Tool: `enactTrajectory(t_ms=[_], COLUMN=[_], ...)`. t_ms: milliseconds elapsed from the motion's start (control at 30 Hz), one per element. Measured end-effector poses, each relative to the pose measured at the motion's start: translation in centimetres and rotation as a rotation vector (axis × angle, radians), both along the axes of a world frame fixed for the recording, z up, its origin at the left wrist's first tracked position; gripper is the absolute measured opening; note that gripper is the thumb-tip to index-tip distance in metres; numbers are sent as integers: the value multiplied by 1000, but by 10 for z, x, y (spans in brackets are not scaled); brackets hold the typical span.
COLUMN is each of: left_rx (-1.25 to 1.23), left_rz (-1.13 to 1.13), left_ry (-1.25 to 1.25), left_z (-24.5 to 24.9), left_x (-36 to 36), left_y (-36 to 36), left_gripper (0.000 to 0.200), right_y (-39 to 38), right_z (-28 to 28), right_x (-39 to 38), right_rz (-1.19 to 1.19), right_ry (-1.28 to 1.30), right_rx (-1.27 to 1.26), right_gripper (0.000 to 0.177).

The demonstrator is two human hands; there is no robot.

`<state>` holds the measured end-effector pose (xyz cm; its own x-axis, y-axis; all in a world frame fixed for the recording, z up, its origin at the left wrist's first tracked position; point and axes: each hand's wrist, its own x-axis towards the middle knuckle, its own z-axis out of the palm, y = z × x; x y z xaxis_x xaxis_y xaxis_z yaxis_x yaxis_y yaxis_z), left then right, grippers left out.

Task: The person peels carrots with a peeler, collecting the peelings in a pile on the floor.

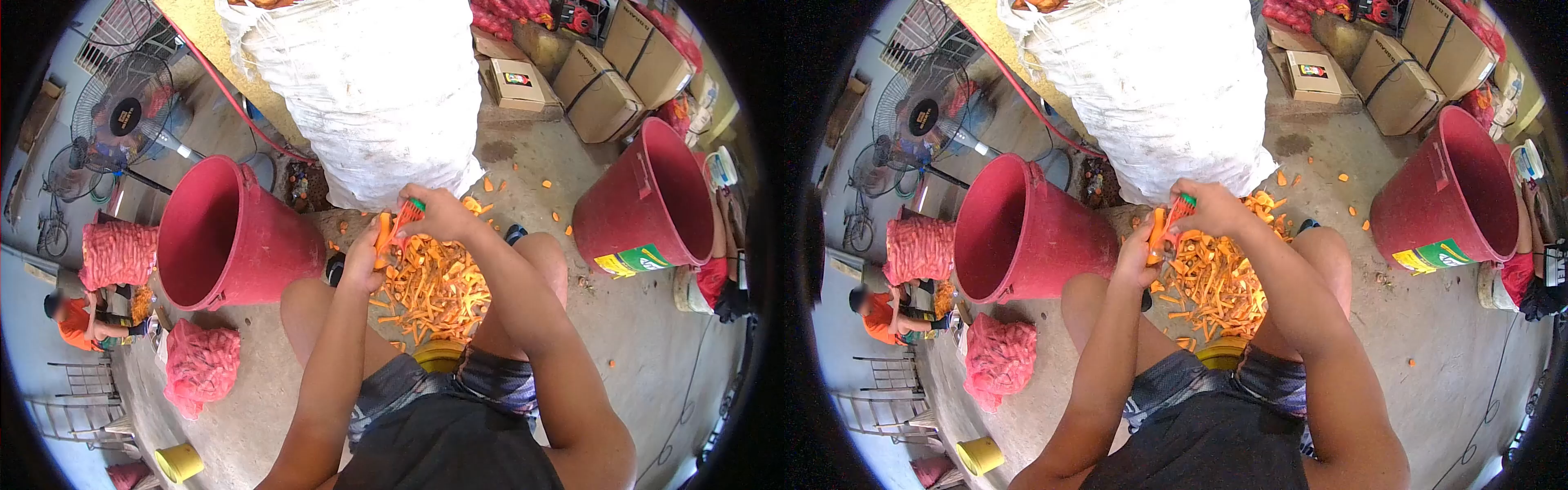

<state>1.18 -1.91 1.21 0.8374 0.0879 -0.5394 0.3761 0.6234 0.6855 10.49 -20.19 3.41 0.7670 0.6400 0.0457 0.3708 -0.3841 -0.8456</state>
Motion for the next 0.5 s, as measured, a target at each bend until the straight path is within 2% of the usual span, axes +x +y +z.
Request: enactTrajectory(t_ms=[33,100,133,233,300,367,400,500], left_rx=[0,-2,0,-72,-77,-80,-80,-27], left_rz=[-3,-118,-118,-216,-110,-32,39,-48], left_ry=[0,-14,-17,-52,0,34,69,30], left_z=[-9,-20,-19,-16,-16,11,20,7], left_x=[0,-3,-5,-9,-6,0,2,0], left_y=[5,17,19,23,22,2,-6,-5], left_gripper=[37,39,39,42,44,44,44,44], right_y=[-3,-11,-15,-18,-13,-5,-3,-8], right_z=[-2,-4,-5,-3,-3,-8,-6,-6], right_x=[7,25,32,35,19,4,-1,7], right_rz=[-3,-251,-327,-286,-239,-11,52,-52], right_ry=[0,69,-75,29,111,-85,-5,-38], right_rx=[0,-17,-44,1,27,49,84,16], right_gripper=[57,55,53,53,55,55,54,53])
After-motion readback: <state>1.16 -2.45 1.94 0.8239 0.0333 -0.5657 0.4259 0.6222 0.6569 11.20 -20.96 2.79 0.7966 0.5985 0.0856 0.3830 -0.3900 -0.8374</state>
